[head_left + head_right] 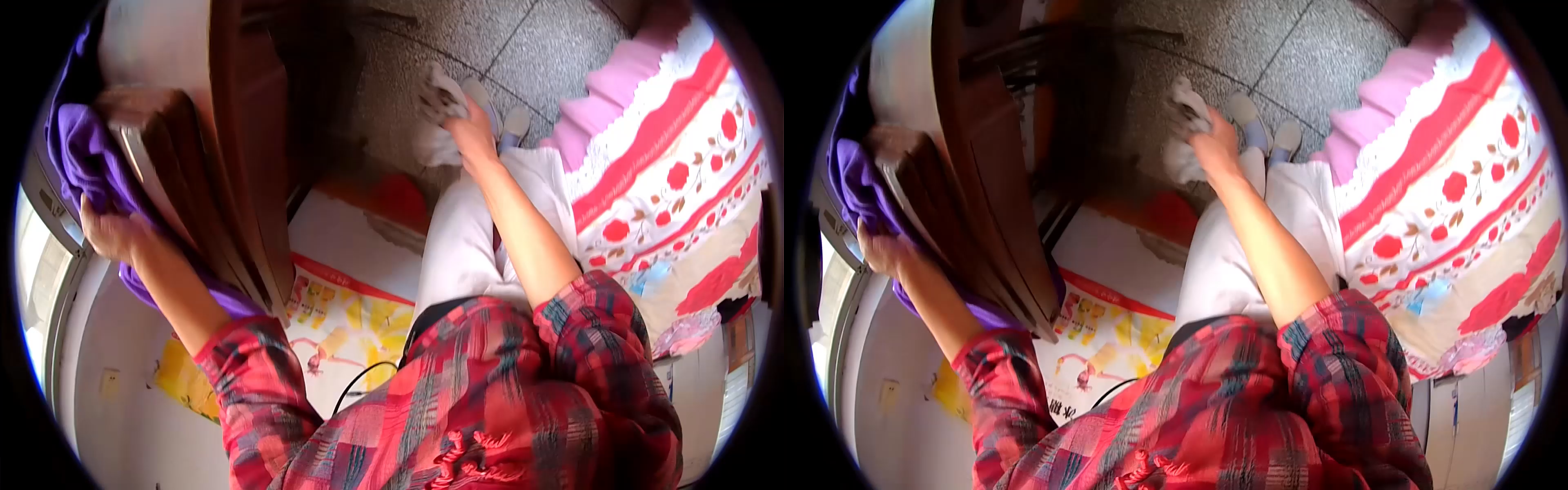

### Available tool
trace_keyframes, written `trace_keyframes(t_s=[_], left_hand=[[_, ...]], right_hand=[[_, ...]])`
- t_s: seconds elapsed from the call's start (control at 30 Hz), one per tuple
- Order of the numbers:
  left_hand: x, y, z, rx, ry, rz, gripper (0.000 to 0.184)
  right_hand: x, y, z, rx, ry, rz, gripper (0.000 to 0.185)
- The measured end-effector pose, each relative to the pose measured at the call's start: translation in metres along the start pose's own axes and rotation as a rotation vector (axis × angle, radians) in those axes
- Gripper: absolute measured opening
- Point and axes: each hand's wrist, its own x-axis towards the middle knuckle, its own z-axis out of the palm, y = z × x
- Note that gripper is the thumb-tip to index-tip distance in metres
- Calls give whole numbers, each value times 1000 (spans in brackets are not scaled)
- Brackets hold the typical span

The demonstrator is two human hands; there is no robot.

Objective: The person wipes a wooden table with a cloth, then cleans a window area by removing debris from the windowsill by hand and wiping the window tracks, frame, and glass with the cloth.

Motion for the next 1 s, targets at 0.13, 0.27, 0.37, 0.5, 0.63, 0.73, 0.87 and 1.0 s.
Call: trace_keyframes(t_s=[0.13, 0.27, 0.37, 0.5, 0.63, 0.73, 0.87, 1.0], left_hand=[[33, -33, -2, 349, 17, 336, 23], [1, -17, 22, 324, 78, 454, 16], [-32, 8, 50, -64, 153, 200, 18], [-48, 19, 59, -22, 222, 164, 31], [-52, 24, 64, -50, 217, 178, 31], [-56, 29, 68, -101, 217, 194, 29], [-51, 21, 69, -156, 216, 212, 30], [-51, 21, 70, -36, 332, 207, 32]], right_hand=[[-22, -47, 72, 157, -197, -285, 60], [-79, -94, 153, 350, -297, -328, 52], [-107, -69, 173, 471, -319, -167, 51], [-145, -18, 177, 199, -354, -200, 61], [-148, 24, 191, 157, -581, 182, 61], [-174, 24, 202, -100, -665, 247, 65], [-208, 92, 206, -437, -552, 69, 66], [-187, 4, 167, -11, -72, -285, 55]])
